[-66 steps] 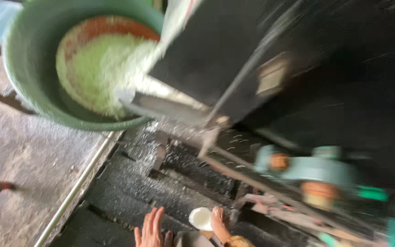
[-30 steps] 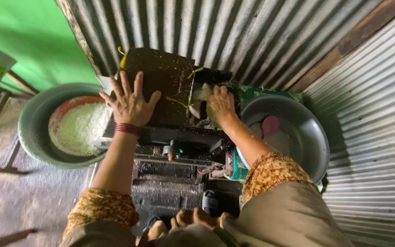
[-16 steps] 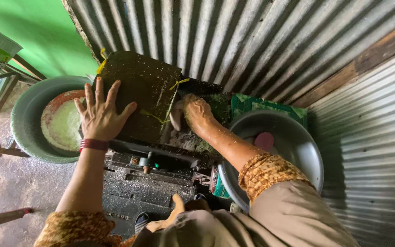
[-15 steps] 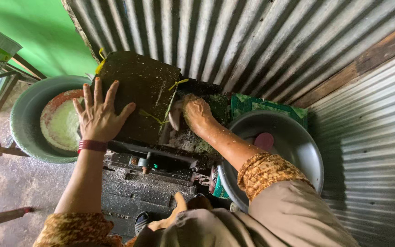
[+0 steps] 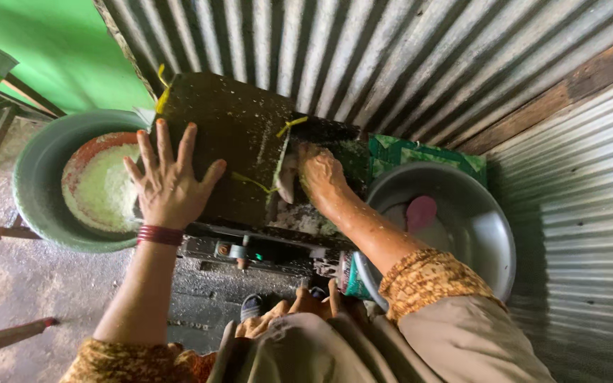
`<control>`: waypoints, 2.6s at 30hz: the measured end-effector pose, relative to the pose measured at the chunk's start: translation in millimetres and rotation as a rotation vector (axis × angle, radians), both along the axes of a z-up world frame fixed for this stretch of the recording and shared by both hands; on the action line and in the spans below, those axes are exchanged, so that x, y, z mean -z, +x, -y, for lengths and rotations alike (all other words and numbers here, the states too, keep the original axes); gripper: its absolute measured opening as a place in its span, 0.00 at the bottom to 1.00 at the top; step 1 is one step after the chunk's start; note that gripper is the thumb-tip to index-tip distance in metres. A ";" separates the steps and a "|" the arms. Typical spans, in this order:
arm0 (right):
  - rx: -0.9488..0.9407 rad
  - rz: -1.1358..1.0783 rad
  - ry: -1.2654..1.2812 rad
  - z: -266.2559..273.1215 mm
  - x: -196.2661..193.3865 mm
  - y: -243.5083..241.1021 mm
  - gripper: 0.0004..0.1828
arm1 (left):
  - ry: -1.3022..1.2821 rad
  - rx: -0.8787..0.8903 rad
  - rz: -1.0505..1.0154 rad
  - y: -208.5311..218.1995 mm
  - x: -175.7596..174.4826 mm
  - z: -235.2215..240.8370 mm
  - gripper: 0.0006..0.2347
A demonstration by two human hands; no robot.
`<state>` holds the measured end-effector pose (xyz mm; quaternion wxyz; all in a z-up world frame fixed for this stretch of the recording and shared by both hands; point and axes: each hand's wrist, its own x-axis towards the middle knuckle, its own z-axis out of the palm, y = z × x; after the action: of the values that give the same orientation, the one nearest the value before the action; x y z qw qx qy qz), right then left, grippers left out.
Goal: The person grates white vegetable slices by hand against a manual grater, collecting the grated material into a green basin. The person repeatedly picks up slices from a metal bowl and grates them until the bowl is empty.
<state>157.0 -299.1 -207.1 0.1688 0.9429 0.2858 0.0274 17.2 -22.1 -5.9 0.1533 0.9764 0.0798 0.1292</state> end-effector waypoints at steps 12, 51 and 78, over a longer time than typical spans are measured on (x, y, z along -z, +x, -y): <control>-0.106 0.284 -0.037 -3.3 -86.1 -44.1 0.22 | 0.006 0.030 0.023 -0.9 8.0 -3.3 0.34; -0.139 -0.249 0.190 8.6 -115.3 -38.0 0.10 | 0.024 -0.014 0.010 -0.3 -0.3 0.9 0.34; 0.233 -0.395 0.309 8.1 -137.5 -59.8 0.45 | -0.016 -0.026 -0.048 0.9 -3.8 -0.1 0.35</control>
<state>97.3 -307.2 -69.6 -0.0340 0.9710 0.1954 -0.1334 18.1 -22.0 -2.0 0.1573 0.9769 0.0972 0.1070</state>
